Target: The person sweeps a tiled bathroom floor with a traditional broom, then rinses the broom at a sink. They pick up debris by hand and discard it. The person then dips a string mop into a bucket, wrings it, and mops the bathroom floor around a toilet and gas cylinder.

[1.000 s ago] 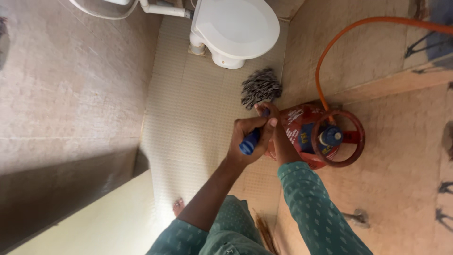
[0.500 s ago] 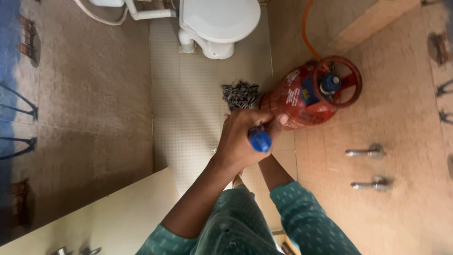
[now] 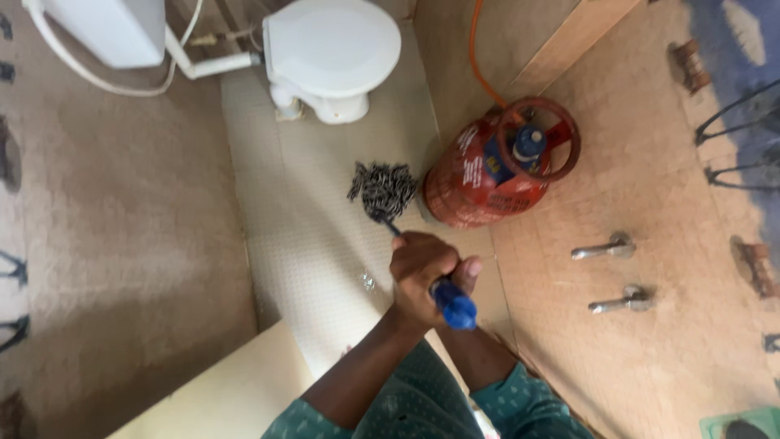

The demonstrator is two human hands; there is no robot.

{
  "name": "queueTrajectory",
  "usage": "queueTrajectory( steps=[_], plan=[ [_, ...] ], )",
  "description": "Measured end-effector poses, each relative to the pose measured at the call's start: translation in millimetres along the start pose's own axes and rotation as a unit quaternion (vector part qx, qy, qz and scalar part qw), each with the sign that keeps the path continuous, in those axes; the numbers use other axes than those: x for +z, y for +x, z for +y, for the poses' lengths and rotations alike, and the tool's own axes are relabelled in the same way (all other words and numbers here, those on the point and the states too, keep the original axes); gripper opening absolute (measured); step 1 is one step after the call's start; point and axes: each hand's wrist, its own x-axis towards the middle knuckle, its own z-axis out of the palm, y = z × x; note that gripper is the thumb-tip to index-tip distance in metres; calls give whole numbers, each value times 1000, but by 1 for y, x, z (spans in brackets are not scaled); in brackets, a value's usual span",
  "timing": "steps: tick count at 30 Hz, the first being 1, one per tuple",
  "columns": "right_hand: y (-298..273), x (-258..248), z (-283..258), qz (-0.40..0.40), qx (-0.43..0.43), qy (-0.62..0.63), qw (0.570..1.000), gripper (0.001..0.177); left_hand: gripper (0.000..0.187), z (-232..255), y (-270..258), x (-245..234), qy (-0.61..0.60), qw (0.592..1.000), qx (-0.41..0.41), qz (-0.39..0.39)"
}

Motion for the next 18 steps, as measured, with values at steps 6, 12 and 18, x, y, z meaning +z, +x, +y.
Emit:
queueTrajectory(
  steps=[6, 12, 18],
  plan=[
    [67, -18, 38, -2, 11, 87, 996, 41, 54, -17, 70, 7, -65, 993, -96, -4],
    [98, -17, 61, -11, 21, 112, 993, 38, 55, -37, 86, 9, -60, 997, -3, 41],
    [80, -32, 61, -28, 26, -56, 998, 35, 50, -48, 34, 0, -89, 994, -33, -47]
  ],
)
